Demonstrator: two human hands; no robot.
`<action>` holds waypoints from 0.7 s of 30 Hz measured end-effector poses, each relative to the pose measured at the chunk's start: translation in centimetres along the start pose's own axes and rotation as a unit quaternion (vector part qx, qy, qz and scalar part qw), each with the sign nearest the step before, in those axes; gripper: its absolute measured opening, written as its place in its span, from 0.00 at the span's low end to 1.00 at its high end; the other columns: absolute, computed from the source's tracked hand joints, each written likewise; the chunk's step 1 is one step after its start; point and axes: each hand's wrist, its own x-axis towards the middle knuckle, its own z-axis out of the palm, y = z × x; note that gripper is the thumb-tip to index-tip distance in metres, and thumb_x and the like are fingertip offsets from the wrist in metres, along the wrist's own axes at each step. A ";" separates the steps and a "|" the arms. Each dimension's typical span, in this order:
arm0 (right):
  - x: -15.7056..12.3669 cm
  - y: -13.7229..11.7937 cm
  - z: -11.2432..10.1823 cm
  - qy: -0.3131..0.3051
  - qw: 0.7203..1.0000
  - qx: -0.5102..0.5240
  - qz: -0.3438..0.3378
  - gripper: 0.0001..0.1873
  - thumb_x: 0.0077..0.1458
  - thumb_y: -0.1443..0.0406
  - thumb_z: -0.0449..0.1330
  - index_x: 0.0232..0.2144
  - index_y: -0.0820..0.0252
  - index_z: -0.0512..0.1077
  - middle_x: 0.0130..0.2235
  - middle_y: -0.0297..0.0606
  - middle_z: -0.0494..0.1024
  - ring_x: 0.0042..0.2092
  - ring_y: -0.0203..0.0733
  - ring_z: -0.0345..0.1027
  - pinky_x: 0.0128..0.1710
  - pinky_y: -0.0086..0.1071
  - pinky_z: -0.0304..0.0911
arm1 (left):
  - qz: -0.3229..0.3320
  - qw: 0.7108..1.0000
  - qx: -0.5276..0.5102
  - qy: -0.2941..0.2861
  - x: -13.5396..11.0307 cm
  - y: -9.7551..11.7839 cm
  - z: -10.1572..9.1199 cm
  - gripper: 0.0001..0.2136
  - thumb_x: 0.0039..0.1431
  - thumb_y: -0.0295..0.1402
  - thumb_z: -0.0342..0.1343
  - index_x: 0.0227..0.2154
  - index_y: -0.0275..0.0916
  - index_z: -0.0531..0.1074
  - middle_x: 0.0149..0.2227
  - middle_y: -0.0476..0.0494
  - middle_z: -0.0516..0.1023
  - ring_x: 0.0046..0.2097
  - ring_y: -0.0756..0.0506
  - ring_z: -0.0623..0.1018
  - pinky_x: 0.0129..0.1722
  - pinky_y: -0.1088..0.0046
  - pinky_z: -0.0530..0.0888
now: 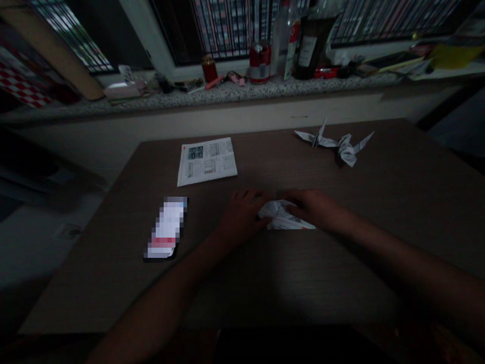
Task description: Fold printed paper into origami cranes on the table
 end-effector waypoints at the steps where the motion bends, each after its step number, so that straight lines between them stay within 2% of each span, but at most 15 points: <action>1: 0.0 -0.1 0.1 0.003 1.000 0.001 -0.003 0.15 0.64 0.64 0.58 0.50 0.56 0.78 0.43 0.42 0.84 0.42 0.49 0.79 0.41 0.36 0.67 | -0.004 1.000 0.001 -0.003 0.0 0.0 0.0 0.22 0.61 0.41 0.65 0.57 0.43 0.72 0.56 0.40 0.75 0.57 0.35 0.72 0.57 0.53 0.69; 6: -0.4 -0.4 0.4 0.000 1.000 -0.011 0.021 0.19 0.64 0.57 0.60 0.54 0.55 0.75 0.49 0.45 0.84 0.47 0.56 0.79 0.46 0.42 0.70 | -0.019 1.000 0.004 -0.009 -0.1 0.2 0.0 0.20 0.62 0.44 0.64 0.53 0.43 0.74 0.54 0.39 0.74 0.55 0.34 0.73 0.53 0.53 0.70; 11: -1.1 0.0 0.7 0.000 1.000 0.012 -0.012 0.21 0.63 0.62 0.60 0.58 0.54 0.71 0.53 0.44 0.82 0.49 0.54 0.79 0.48 0.42 0.70 | -0.021 0.999 -0.009 -0.025 -0.3 -0.1 0.3 0.19 0.64 0.45 0.62 0.53 0.42 0.73 0.53 0.39 0.73 0.53 0.34 0.73 0.51 0.54 0.70; 16: -1.8 0.6 1.1 0.022 0.997 0.061 -0.033 0.15 0.65 0.64 0.58 0.53 0.54 0.71 0.50 0.43 0.82 0.48 0.50 0.78 0.47 0.40 0.70 | 0.004 0.998 -0.022 -0.051 -0.3 -0.6 0.5 0.18 0.67 0.45 0.59 0.55 0.44 0.72 0.52 0.39 0.73 0.52 0.36 0.73 0.51 0.55 0.70; 21: -2.3 0.8 1.6 0.037 0.991 0.083 -0.094 0.10 0.68 0.63 0.56 0.50 0.55 0.72 0.49 0.43 0.80 0.49 0.47 0.76 0.49 0.39 0.69 | 0.009 0.998 -0.034 -0.049 -0.2 -1.0 0.7 0.16 0.65 0.43 0.61 0.51 0.42 0.74 0.52 0.39 0.72 0.52 0.36 0.73 0.52 0.55 0.71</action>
